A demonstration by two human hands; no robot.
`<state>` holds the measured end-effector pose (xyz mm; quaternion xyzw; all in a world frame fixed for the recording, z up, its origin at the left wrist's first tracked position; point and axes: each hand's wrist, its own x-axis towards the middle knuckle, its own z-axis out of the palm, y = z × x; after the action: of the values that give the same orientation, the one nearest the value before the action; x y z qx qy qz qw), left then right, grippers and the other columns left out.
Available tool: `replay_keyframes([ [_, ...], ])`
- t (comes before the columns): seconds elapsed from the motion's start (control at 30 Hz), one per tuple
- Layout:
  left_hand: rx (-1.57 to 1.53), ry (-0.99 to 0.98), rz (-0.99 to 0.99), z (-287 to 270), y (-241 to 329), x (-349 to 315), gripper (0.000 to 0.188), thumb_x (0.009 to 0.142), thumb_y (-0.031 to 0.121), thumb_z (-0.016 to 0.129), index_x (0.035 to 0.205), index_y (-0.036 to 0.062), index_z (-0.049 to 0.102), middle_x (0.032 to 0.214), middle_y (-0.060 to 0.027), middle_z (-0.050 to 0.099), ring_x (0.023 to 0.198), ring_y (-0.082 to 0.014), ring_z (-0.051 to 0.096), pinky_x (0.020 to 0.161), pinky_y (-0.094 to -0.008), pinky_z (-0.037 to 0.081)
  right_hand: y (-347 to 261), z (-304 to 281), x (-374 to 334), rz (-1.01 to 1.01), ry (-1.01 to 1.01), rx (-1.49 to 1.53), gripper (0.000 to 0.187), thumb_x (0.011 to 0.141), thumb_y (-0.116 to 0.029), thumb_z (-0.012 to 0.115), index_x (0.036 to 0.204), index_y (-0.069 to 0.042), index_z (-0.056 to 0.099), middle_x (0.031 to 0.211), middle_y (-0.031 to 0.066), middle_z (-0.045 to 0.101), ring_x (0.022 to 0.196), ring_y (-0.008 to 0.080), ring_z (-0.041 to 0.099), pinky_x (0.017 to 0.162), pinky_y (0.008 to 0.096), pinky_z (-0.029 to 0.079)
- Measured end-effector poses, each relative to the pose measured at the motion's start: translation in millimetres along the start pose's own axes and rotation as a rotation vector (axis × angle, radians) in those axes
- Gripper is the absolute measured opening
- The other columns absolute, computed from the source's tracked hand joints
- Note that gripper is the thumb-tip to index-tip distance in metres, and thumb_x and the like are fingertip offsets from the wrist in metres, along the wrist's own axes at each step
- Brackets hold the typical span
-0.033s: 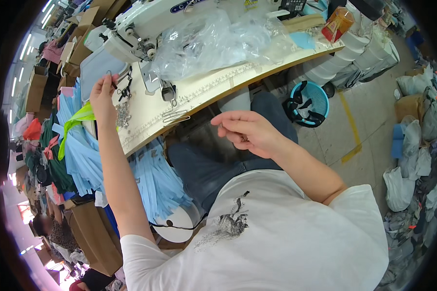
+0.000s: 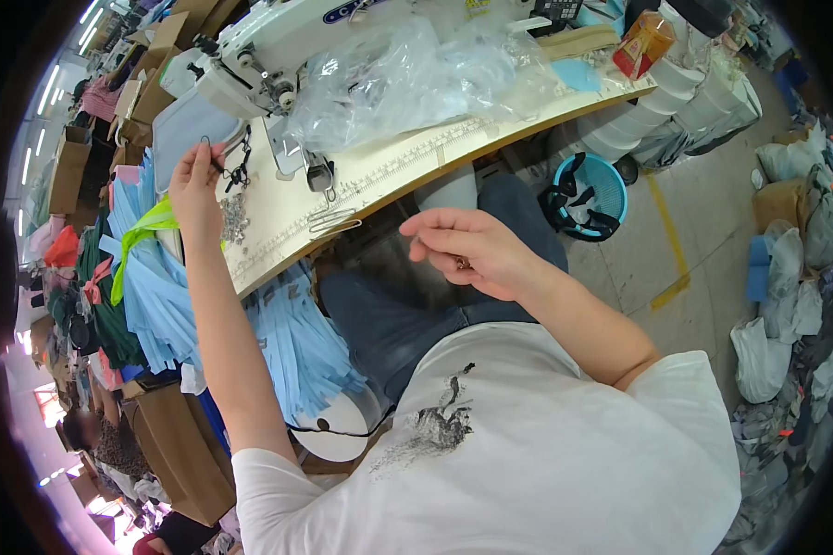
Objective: Assembling small metal sliders onto fabric or plastic straps.
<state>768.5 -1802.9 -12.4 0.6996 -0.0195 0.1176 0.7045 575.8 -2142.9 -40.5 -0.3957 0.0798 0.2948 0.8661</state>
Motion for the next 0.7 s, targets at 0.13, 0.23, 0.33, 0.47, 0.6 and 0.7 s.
replay_keyframes([
  [0.13,-0.23,-0.069,-0.131,39.2,36.4,-77.0,0.029,0.096,0.014,0.058,0.119,-0.0044,0.057,0.091,-0.0035,0.061,0.075,-0.0088,0.053,0.068,-0.021,0.043,-1.0,-1.2,5.2,-0.062,-0.094,0.006,0.015,0.098,-0.016,0.055,0.102,-0.003,0.06,0.091,0.0032,0.059,0.061,0.0031,0.039,0.046,0.0163,0.028],
  [0.23,-0.3,-0.147,-0.266,66.0,44.7,-142.9,0.026,0.095,0.008,0.056,0.118,-0.0044,0.058,0.091,-0.0048,0.058,0.062,-0.0069,0.045,0.053,-0.0198,0.036,0.9,-5.7,9.4,-0.104,-0.165,0.087,0.012,0.096,-0.015,0.058,0.102,-0.004,0.06,0.09,0.0029,0.06,0.06,0.0029,0.04,0.046,0.0161,0.028],
  [0.33,-0.261,-0.241,-0.302,87.7,37.7,-193.9,0.023,0.095,0.006,0.055,0.116,-0.0038,0.06,0.092,-0.0094,0.066,0.062,-0.0054,0.046,0.055,-0.0183,0.037,3.2,-2.8,9.0,-0.106,-0.155,0.114,0.013,0.096,-0.014,0.059,0.103,-0.004,0.061,0.092,0.0041,0.063,0.06,0.0027,0.041,0.045,0.016,0.028],
  [0.47,-0.279,-0.227,-0.289,105.4,34.7,-230.4,0.021,0.096,0.006,0.055,0.115,-0.0018,0.06,0.094,-0.0097,0.068,0.067,-0.0054,0.05,0.059,-0.0177,0.041,11.8,-4.7,9.4,-0.135,-0.162,0.074,0.014,0.095,-0.011,0.06,0.107,-0.005,0.062,0.093,0.0068,0.067,0.059,0.0025,0.045,0.045,0.0166,0.03],
  [0.6,-0.112,-0.184,-0.206,111.9,36.3,-247.1,0.019,0.095,0.005,0.056,0.113,-0.0012,0.061,0.09,-0.0078,0.069,0.067,-0.005,0.053,0.06,-0.0178,0.044,16.1,-5.2,9.2,-0.147,-0.179,0.026,0.014,0.094,-0.011,0.061,0.107,-0.006,0.062,0.092,0.0071,0.068,0.059,0.0025,0.047,0.045,0.0168,0.031],
  [0.7,0.04,-0.168,-0.144,113.5,37.1,-249.9,0.016,0.093,0.002,0.058,0.109,-0.0019,0.061,0.086,-0.0065,0.07,0.067,-0.005,0.056,0.06,-0.0181,0.046,18.3,1.1,6.9,-0.205,-0.175,-0.014,0.014,0.093,-0.01,0.062,0.106,-0.005,0.063,0.091,0.0072,0.067,0.059,0.0025,0.047,0.045,0.0168,0.032],
])
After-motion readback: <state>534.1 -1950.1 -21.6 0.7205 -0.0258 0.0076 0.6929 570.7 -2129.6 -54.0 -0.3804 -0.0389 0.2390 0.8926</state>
